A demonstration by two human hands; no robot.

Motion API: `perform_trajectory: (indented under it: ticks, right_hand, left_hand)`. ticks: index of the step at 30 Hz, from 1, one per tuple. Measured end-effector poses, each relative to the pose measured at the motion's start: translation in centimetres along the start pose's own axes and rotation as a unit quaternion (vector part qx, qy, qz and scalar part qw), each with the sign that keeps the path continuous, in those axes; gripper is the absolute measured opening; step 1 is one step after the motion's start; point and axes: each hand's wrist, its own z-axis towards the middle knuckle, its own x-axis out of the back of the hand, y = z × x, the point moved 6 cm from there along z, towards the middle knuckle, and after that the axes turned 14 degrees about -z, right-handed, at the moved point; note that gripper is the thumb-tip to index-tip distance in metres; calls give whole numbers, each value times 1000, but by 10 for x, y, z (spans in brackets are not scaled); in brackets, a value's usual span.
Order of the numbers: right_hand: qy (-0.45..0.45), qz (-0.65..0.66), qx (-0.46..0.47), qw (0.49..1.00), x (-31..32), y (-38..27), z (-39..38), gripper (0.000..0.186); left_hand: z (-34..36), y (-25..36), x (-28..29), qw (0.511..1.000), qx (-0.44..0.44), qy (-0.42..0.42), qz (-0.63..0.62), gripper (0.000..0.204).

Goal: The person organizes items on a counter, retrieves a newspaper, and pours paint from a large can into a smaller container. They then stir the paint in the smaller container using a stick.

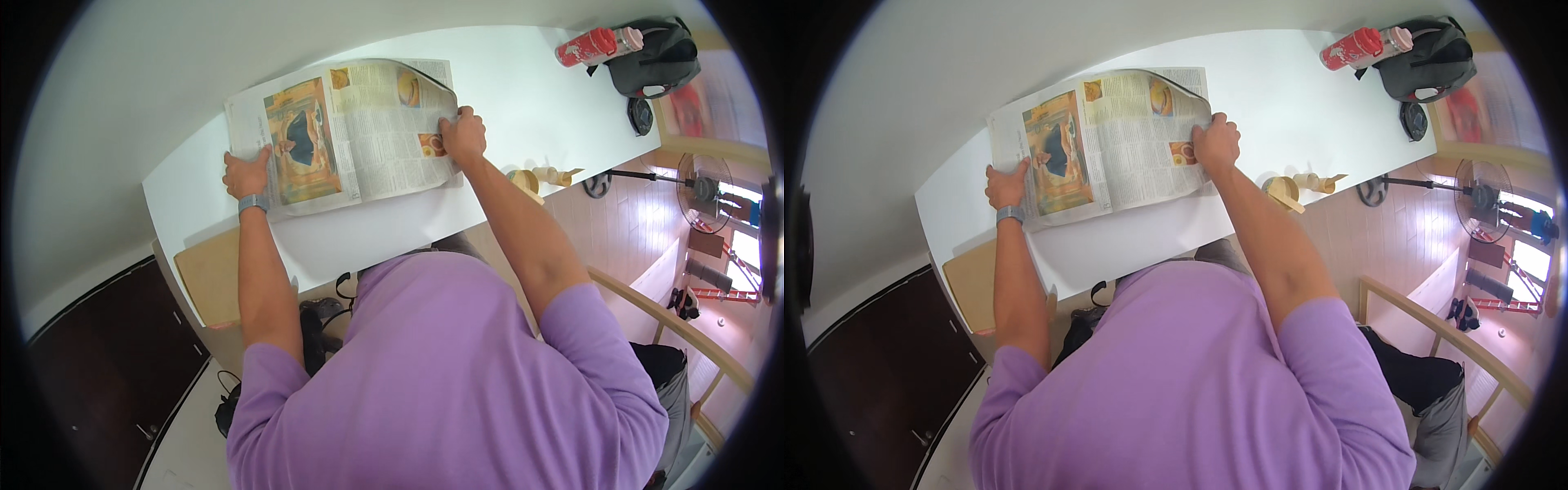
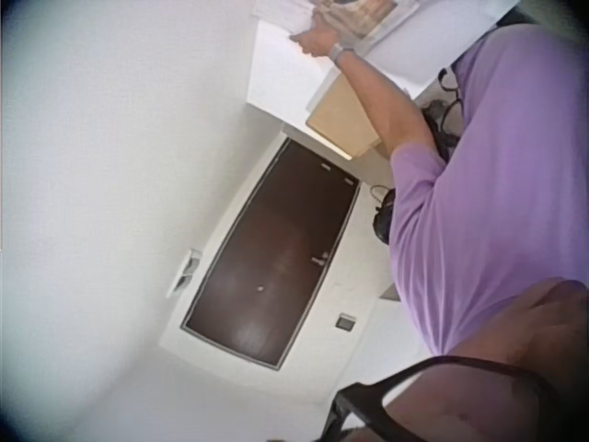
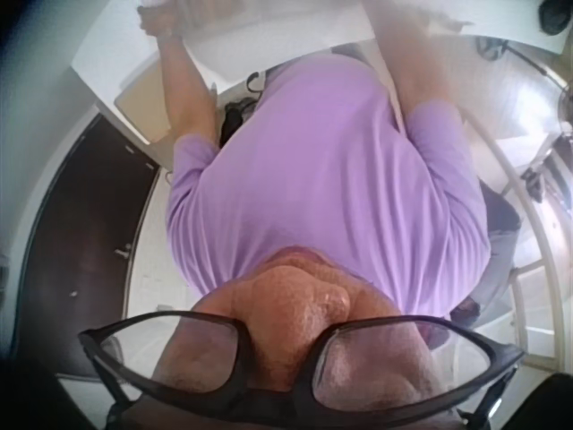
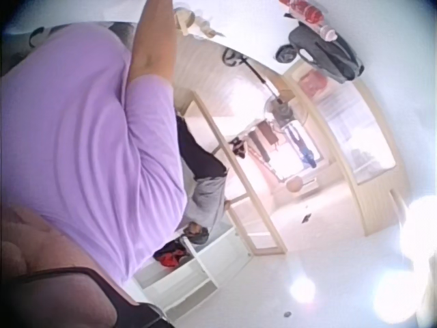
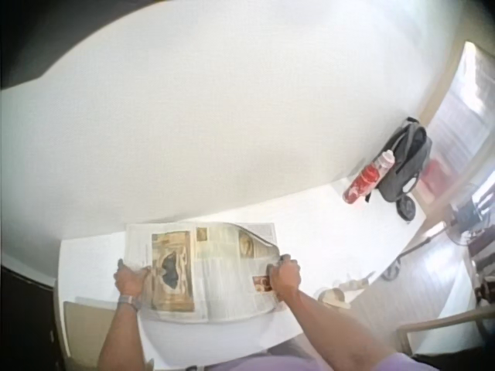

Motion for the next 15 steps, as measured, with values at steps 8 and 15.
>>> perform_trajectory:
  ticks: [8, 15]
  right_hand:
    - [11, -31, 31, 999, -1, 8, 13, 41]
    - [-9, -7, 59, 998, 12, 40, 33, 33]
  left_hand:
    - [-66, -43, -9, 996, -52, -47, -62, 67]
    - [-149, -103, 14, 981, -81, -48, -167, 50]
